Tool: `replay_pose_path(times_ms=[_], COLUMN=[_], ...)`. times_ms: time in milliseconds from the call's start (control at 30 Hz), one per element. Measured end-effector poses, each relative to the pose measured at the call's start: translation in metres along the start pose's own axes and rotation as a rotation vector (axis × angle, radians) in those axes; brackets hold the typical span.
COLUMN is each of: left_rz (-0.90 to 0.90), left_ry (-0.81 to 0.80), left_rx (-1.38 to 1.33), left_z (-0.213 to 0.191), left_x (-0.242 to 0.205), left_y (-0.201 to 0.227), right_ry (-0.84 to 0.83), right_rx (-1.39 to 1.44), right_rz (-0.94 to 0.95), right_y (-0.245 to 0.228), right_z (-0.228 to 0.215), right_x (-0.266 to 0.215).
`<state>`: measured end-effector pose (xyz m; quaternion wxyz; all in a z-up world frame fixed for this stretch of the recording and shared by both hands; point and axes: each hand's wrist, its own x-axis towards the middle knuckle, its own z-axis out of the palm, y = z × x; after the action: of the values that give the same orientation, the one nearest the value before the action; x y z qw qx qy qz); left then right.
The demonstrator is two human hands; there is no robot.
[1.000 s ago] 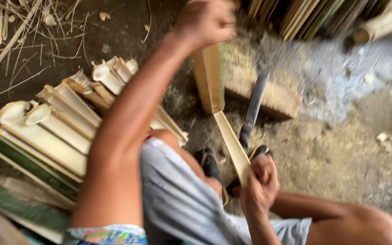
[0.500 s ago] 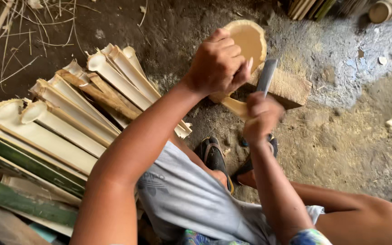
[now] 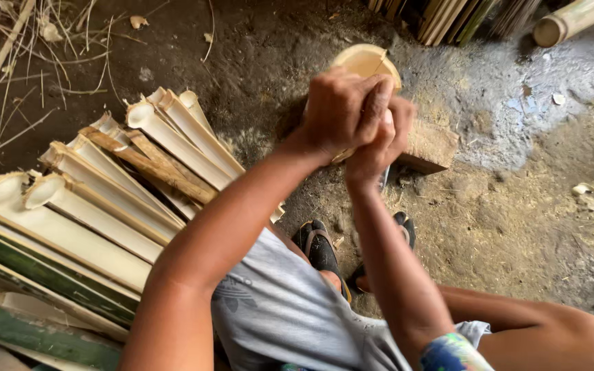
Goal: The person splits bamboo stalks into thin strips using a machete and a wooden block. They repeatedly strike the bamboo to separate it and then stack the resulting strips.
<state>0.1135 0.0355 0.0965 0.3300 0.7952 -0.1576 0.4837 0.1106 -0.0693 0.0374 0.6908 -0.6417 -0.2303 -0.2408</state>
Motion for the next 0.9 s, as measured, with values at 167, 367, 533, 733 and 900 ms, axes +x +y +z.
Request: replay_pose_path(times_ms=[167, 367, 533, 733, 900], left_rz=[0.063, 0.170, 0.134, 0.003, -0.122], left_ry=[-0.031, -0.187, -0.220, -0.121, 0.152], left_rx=[-0.129, -0.100, -0.081, 0.036, 0.218], left_z=[-0.015, -0.005, -0.005, -0.003, -0.078], left_x=[0.014, 0.016, 0.016, 0.001, -0.031], left_y=[-0.003, -0.024, -0.048, -0.092, -0.121], right_ry=[0.108, 0.023, -0.033, -0.026, -0.224], right_rx=[0.250, 0.271, 0.163, -0.040, 0.250], right_rz=[0.273, 0.219, 0.155, 0.237, 0.122], right_y=[0.008, 0.009, 0.013, -0.017, -0.085], right_z=[0.006, 0.012, 0.014, -0.004, -0.068], right_x=[0.008, 0.025, 0.030, -0.006, -0.076])
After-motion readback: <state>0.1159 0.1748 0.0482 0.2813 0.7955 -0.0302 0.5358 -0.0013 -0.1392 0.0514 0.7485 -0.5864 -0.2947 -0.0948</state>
